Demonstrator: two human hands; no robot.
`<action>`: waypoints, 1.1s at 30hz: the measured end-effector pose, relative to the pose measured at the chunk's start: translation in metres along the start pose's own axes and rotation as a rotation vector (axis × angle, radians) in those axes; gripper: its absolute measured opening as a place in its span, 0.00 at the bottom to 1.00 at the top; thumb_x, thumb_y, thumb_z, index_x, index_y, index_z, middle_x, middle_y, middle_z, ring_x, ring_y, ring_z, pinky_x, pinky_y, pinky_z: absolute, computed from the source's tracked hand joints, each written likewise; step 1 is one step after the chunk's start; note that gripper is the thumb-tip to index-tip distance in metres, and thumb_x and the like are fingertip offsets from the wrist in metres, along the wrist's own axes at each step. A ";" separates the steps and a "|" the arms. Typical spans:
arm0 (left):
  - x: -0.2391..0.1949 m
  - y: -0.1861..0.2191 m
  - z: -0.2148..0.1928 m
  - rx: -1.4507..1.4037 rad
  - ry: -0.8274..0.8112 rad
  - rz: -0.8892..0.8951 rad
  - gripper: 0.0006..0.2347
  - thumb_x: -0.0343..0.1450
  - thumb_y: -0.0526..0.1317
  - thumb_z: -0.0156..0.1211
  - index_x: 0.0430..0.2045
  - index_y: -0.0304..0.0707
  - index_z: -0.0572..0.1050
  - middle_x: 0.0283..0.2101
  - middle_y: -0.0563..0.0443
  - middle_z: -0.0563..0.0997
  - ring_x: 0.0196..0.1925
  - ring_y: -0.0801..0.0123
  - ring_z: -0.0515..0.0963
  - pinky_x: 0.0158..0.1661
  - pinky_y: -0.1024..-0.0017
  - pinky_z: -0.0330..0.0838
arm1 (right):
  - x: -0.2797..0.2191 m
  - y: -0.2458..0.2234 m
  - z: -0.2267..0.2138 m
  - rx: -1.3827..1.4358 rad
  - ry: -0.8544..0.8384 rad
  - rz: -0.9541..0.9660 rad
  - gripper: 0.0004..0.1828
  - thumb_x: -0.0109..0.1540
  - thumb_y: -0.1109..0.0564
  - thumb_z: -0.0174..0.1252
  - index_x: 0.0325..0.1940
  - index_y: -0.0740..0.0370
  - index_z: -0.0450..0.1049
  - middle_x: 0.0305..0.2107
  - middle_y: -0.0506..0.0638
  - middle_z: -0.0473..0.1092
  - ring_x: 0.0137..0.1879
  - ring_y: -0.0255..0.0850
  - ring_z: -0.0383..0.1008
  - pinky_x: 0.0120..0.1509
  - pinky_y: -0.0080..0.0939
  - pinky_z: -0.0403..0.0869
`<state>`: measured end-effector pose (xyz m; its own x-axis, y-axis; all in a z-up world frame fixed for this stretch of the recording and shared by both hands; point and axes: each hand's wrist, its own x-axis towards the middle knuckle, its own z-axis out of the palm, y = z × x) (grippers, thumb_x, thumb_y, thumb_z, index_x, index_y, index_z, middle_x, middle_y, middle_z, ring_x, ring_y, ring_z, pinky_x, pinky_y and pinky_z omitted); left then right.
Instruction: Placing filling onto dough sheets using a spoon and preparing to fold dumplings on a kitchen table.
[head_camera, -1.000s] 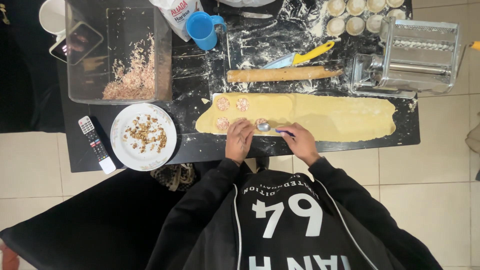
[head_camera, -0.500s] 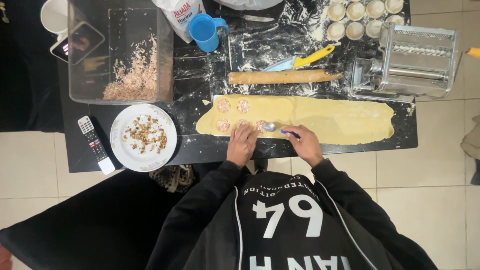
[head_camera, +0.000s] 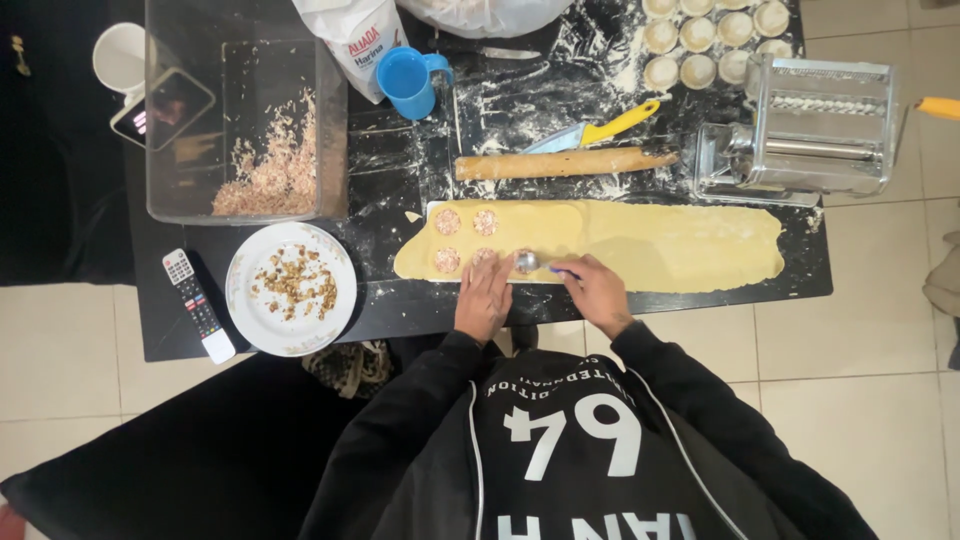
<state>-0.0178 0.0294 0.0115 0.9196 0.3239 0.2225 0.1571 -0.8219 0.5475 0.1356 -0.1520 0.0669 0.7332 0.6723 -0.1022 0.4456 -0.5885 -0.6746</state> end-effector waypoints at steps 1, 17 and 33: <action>-0.002 0.000 0.003 0.001 0.002 0.004 0.23 0.73 0.37 0.57 0.67 0.40 0.67 0.59 0.41 0.76 0.67 0.51 0.71 0.68 0.46 0.56 | -0.002 0.001 0.002 0.000 0.004 -0.002 0.12 0.65 0.54 0.57 0.51 0.45 0.82 0.32 0.52 0.72 0.37 0.50 0.76 0.42 0.48 0.73; -0.002 -0.006 0.003 -0.041 -0.088 -0.078 0.24 0.72 0.38 0.57 0.66 0.39 0.66 0.70 0.40 0.66 0.75 0.48 0.60 0.69 0.42 0.51 | 0.003 0.004 0.000 0.048 -0.012 0.021 0.13 0.64 0.56 0.59 0.51 0.47 0.82 0.31 0.54 0.72 0.36 0.52 0.75 0.43 0.48 0.73; 0.005 -0.004 0.008 0.058 -0.155 -0.007 0.22 0.72 0.43 0.59 0.63 0.50 0.69 0.72 0.43 0.62 0.76 0.44 0.56 0.69 0.36 0.46 | -0.008 -0.004 -0.015 -0.125 -0.035 0.023 0.11 0.64 0.54 0.57 0.48 0.46 0.82 0.30 0.51 0.71 0.37 0.51 0.76 0.42 0.50 0.74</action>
<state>-0.0106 0.0309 0.0039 0.9621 0.2575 0.0893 0.1801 -0.8468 0.5005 0.1355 -0.1616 0.0811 0.7264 0.6722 -0.1432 0.4912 -0.6535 -0.5758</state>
